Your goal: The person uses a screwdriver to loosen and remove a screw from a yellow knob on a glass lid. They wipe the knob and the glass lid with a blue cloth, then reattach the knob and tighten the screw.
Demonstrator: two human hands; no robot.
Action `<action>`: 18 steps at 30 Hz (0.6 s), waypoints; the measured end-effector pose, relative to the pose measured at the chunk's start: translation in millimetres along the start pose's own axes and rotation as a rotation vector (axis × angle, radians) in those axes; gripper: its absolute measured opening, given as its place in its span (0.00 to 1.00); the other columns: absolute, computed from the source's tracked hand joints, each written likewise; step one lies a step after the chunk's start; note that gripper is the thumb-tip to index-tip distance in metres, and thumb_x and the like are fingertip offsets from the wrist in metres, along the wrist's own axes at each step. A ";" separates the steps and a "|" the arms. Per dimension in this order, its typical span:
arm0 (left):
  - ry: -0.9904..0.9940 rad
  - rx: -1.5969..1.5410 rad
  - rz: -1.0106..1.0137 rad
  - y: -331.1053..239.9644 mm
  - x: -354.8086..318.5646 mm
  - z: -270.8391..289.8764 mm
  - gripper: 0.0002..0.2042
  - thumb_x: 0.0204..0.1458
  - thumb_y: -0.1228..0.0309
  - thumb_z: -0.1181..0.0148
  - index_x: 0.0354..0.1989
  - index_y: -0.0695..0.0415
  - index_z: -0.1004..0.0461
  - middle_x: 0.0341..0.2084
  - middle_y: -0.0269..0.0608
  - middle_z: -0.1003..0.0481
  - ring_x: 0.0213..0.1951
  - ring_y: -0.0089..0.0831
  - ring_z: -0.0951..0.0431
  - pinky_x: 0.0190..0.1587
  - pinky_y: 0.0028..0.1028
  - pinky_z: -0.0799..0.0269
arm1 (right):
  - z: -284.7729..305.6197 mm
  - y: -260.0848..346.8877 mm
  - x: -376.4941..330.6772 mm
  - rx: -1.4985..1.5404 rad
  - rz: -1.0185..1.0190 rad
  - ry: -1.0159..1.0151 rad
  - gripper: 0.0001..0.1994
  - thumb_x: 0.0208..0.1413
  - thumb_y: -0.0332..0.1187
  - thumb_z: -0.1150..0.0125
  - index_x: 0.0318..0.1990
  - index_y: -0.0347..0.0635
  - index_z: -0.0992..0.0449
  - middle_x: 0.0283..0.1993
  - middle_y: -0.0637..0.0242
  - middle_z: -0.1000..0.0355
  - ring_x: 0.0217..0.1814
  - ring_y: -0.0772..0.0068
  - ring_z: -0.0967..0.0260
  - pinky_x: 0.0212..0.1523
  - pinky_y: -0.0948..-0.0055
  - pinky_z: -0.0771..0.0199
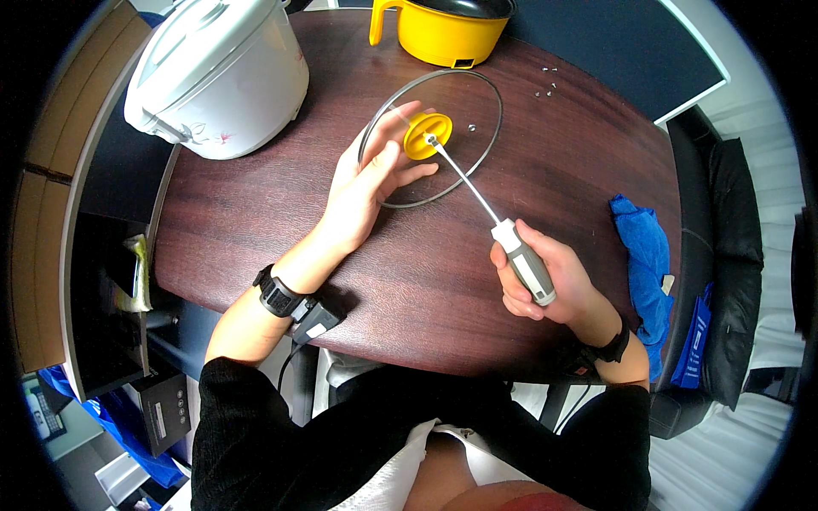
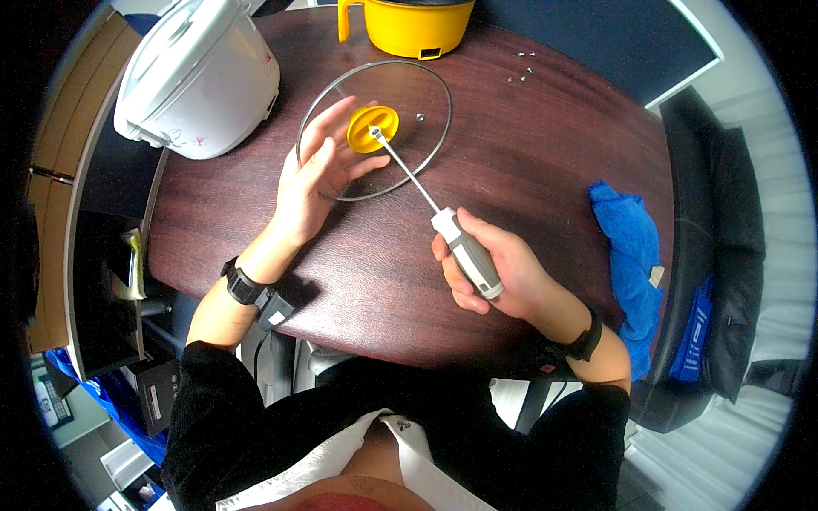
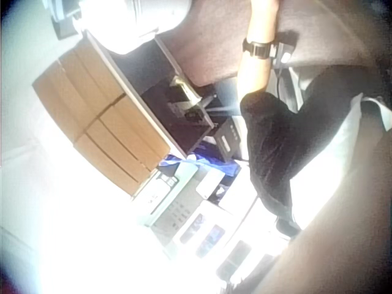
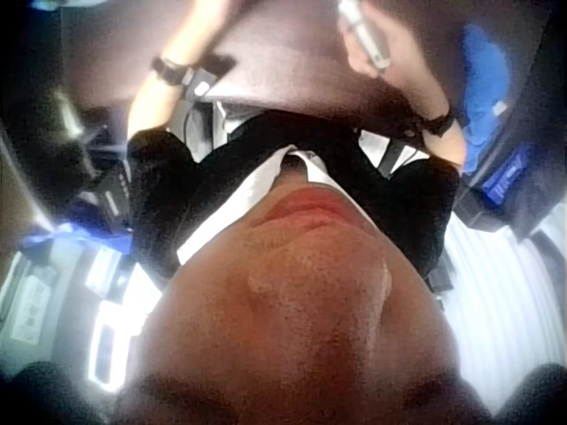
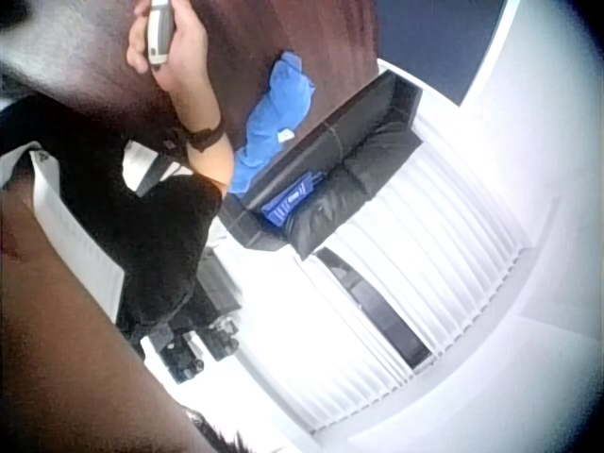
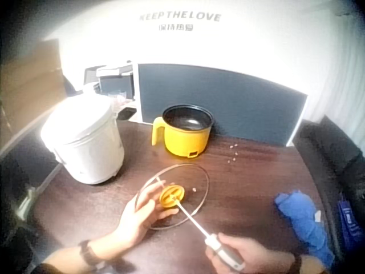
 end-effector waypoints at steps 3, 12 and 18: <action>-0.007 0.012 0.007 0.1 -0.1 -0.1 0.29 0.62 0.58 0.49 0.68 0.59 0.47 0.66 0.49 0.42 0.66 0.40 0.39 0.61 0.44 0.33 | 1.2 -0.2 0.6 0.025 0.019 0.030 0.27 0.71 0.49 0.77 0.38 0.38 0.33 0.16 0.66 0.36 0.09 0.76 0.45 0.13 0.77 0.42; 0.070 0.121 -0.004 1.7 -2.0 -8.2 0.35 0.60 0.53 0.47 0.70 0.57 0.51 0.70 0.47 0.50 0.69 0.43 0.47 0.67 0.47 0.45 | -4.3 -4.1 -1.0 0.195 -0.048 0.117 0.27 0.70 0.50 0.79 0.40 0.39 0.34 0.16 0.67 0.37 0.08 0.75 0.46 0.12 0.77 0.43; 0.123 0.206 -0.005 3.4 -3.7 -12.6 0.39 0.58 0.50 0.45 0.71 0.56 0.53 0.71 0.47 0.52 0.71 0.40 0.52 0.69 0.45 0.50 | -19.6 -3.8 -4.5 0.238 -0.043 0.241 0.28 0.70 0.51 0.81 0.41 0.39 0.34 0.17 0.65 0.38 0.08 0.73 0.44 0.12 0.75 0.42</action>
Point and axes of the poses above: each hand's wrist, its own x-axis towards the middle knuckle, its own z-axis out of the back of the hand, y = z × x, the point moved 7 cm from there along x, towards the middle knuckle
